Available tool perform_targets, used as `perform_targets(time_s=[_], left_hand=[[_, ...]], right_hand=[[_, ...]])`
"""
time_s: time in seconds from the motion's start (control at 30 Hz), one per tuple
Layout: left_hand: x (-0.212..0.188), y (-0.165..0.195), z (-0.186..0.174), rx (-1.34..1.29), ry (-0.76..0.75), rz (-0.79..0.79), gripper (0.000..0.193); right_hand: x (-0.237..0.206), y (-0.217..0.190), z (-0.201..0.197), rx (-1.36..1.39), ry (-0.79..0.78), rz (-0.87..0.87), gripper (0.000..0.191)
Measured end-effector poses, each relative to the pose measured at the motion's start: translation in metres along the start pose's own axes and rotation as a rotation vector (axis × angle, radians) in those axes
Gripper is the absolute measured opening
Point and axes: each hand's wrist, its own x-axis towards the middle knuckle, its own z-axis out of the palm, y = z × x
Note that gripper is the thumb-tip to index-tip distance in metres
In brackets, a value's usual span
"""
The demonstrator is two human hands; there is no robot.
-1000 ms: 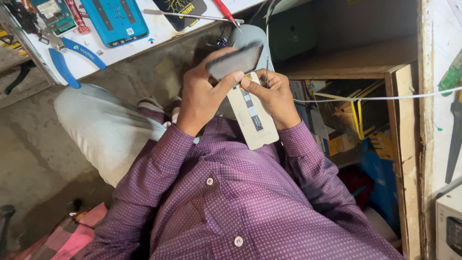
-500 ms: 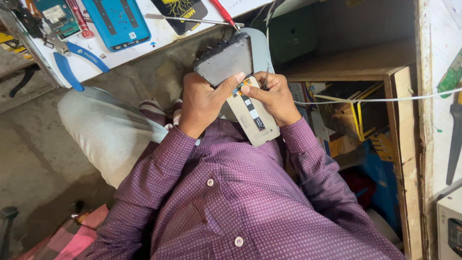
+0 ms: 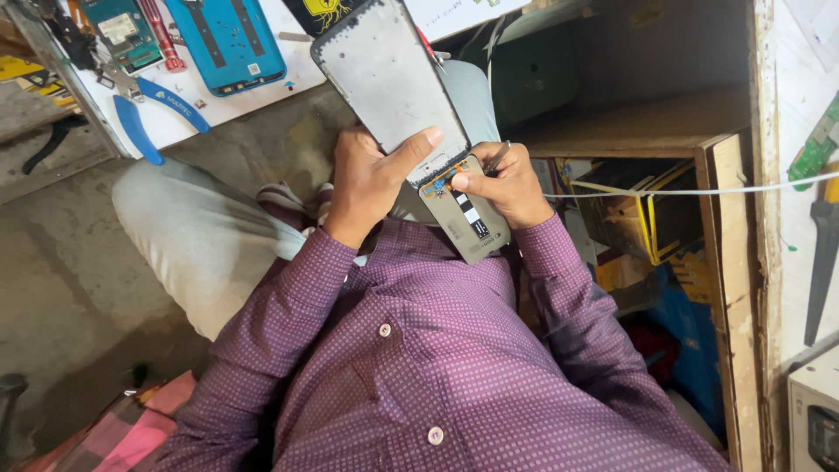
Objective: The person pries open the back of a smartphone, separates the back cover from the frame, and works on the internal components. They then use a screwdriver to unscrew screws from the phone's midframe while holding the phone on their lap.
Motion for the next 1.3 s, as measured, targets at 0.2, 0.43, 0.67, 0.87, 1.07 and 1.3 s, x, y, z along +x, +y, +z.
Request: perform_targets(time_s=[0.2,0.43,0.67,0.87,1.07,1.3], left_hand=[[-0.004,-0.002,0.005,-0.271,0.024,-0.155,0.025],[-0.010,-0.015,0.011,-0.700,0.065,-0.395,0.030],[-0.011,-0.024,0.013,-0.841,0.069,-0.426,0.034],[-0.010,-0.020,0.014,-0.771,0.151,-0.357,0.035],[-0.013,-0.015,0.018,-0.666,0.309,-0.262,0.035],[-0.011,-0.014,0.021,-0.591,0.407,-0.227,0.035]], right_hand=[[0.002,-0.004,-0.006,-0.005,-0.037,-0.012,0.018],[0.004,-0.008,-0.005,0.029,-0.053,-0.051,0.021],[0.006,-0.019,-0.005,-0.041,-0.106,-0.053,0.020],[0.005,-0.027,-0.001,-0.082,-0.132,-0.052,0.019],[0.006,-0.023,0.005,-0.053,-0.123,-0.043,0.019],[0.010,-0.023,0.013,-0.020,-0.096,-0.014,0.017]])
